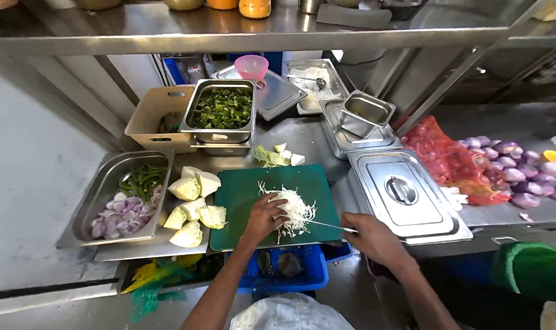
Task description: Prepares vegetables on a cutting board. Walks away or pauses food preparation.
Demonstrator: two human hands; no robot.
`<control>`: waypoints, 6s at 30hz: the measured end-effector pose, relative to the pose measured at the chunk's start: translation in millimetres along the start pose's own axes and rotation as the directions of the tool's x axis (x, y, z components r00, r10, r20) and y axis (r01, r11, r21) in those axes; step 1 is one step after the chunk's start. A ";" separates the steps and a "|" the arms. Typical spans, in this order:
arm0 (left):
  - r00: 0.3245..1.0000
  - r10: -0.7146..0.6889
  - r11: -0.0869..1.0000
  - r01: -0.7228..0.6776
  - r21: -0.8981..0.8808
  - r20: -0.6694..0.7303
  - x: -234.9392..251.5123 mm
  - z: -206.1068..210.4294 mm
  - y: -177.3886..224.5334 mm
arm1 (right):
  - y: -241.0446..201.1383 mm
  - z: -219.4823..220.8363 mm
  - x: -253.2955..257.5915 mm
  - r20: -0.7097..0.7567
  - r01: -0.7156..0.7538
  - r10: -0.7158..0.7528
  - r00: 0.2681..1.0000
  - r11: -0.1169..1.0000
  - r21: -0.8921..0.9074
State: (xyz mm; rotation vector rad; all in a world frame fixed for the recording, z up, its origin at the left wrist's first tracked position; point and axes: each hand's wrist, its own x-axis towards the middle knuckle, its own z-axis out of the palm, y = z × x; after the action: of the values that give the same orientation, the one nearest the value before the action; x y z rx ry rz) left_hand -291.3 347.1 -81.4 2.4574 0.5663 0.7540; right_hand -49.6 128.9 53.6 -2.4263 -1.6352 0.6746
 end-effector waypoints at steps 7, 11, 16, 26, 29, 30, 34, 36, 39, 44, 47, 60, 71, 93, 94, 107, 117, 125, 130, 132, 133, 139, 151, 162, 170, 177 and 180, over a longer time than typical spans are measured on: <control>0.837 -0.513 0.852 0.523 0.004 -0.190 8.6 39.7 -19.4 | 71.3 35.3 -42.4 -0.298 -0.014 0.167 0.940 0.891 0.455; 0.840 -0.510 0.859 0.489 -0.150 -0.185 44.3 80.1 18.3 | 57.3 74.0 -34.3 -0.263 -0.041 0.279 0.924 0.754 0.656; 0.752 -0.567 0.803 0.416 -0.426 -0.335 61.3 79.6 30.6 | 26.5 89.4 -26.7 -0.105 -0.040 0.253 0.962 0.511 0.859; 0.618 -0.612 0.791 0.471 -0.391 -0.494 -10.8 -29.0 37.1 | -42.6 115.5 10.6 0.212 0.051 -0.099 0.972 0.975 0.218; 0.634 -0.503 0.813 0.578 -0.072 -0.587 -25.8 -50.8 32.5 | -47.7 107.3 35.6 0.177 -0.032 0.012 0.984 0.994 0.109; 0.612 -0.488 0.808 0.586 -0.059 -0.622 -33.0 -60.2 28.2 | -48.8 104.3 40.1 0.140 -0.047 0.033 0.990 0.994 0.100; 0.429 -0.655 0.645 0.747 -0.164 -0.622 -73.3 -94.2 0.9 | -63.2 108.7 33.5 -0.139 0.001 0.031 0.990 0.974 0.226; 0.382 -0.737 0.501 0.863 -0.071 -0.558 -91.0 -101.5 -14.7 | -80.2 114.8 24.0 -0.178 0.043 0.017 0.984 0.944 0.328; 0.360 -0.783 0.354 0.928 0.113 -0.507 -94.4 -109.0 -28.2 | -102.2 134.2 15.2 -0.015 0.018 -0.013 1.000 0.929 0.370; 0.390 -0.815 0.383 0.917 0.107 -0.428 -82.7 -114.7 -38.5 | -96.7 167.4 15.9 0.031 -0.103 0.098 0.995 0.956 0.274; 0.334 -0.884 0.344 0.939 0.029 -0.328 -71.5 -120.7 -35.0 | -87.6 160.1 19.2 -0.023 -0.175 0.190 0.982 0.940 0.293; 0.819 -0.436 0.868 0.493 0.066 -0.374 -60.7 -68.7 -19.2 | -92.1 151.6 16.5 0.070 -0.171 0.156 0.985 0.914 0.369; 0.986 -0.131 0.991 0.127 0.050 0.102 -39.2 -23.5 -2.2 | -98.8 101.8 43.9 0.239 -0.225 0.212 0.948 0.974 0.028; 0.837 -0.134 0.991 0.106 0.083 0.531 4.4 -59.0 8.4 | -105.4 105.3 54.9 0.344 -0.255 0.234 0.909 0.967 0.016; 0.825 -0.125 0.992 0.099 0.078 0.551 5.9 -61.0 7.1 | -105.5 106.1 54.2 0.344 -0.260 0.237 0.908 0.965 0.022; 0.754 -0.013 0.998 -0.029 0.054 0.657 26.2 -55.1 5.0 | -114.2 92.7 44.1 0.339 -0.274 0.263 0.903 0.962 -0.017; 0.747 -0.013 1.000 -0.006 0.026 0.665 29.4 -53.6 1.1 | -110.4 85.9 52.8 0.358 -0.249 0.237 0.903 0.968 -0.012; 0.769 -0.016 1.000 0.011 0.012 0.639 27.1 -52.8 -2.4 | -101.0 57.5 40.9 0.353 -0.217 0.224 0.908 0.974 -0.061; 0.789 -0.010 1.000 0.021 -0.011 0.614 24.2 -52.2 -3.8 | -96.4 83.1 56.8 0.368 -0.191 0.180 0.912 0.982 -0.006; 0.795 -0.009 1.000 0.025 -0.018 0.607 22.1 -52.3 -4.5 | -90.3 55.6 42.4 0.371 -0.175 0.177 0.911 0.984 -0.040; 0.796 -0.009 0.999 0.027 -0.021 0.605 21.4 -51.2 -5.0 | -89.7 47.2 36.6 0.374 -0.181 0.189 0.908 0.982 -0.058; 0.807 -0.001 1.000 0.017 -0.022 0.591 20.8 -51.3 -4.4 | -99.9 88.0 57.4 0.396 -0.205 0.192 0.898 0.979 -0.009; 0.825 -0.008 0.998 0.044 -0.051 0.565 17.9 -51.7 -10.3 | -96.2 66.0 58.7 0.376 -0.179 0.184 0.908 0.983 -0.048; 0.928 -0.031 0.999 0.040 -0.019 0.372 -3.5 -51.6 -16.7 | -108.1 108.1 65.3 0.396 -0.204 0.191 0.898 0.979 -0.009; 0.887 -0.002 1.000 0.013 -0.022 0.462 9.7 -53.6 -17.9 | -105.4 59.8 48.2 0.345 -0.206 0.233 0.909 0.972 -0.114; 0.875 0.012 1.000 -0.012 -0.002 0.484 11.7 -51.5 -17.3 | -114.6 89.7 67.1 0.387 -0.215 0.223 0.895 0.975 -0.065; 0.882 0.022 1.000 -0.018 -0.012 0.471 8.7 -50.7 -20.0 | -109.9 77.3 66.5 0.391 -0.174 0.187 0.901 0.982 -0.069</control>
State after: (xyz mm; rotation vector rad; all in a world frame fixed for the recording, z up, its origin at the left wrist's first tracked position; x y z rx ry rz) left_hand -320.1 384.6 -52.9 2.5141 0.3473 0.1412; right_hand -155.6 223.0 4.9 -2.6161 -1.5604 1.2527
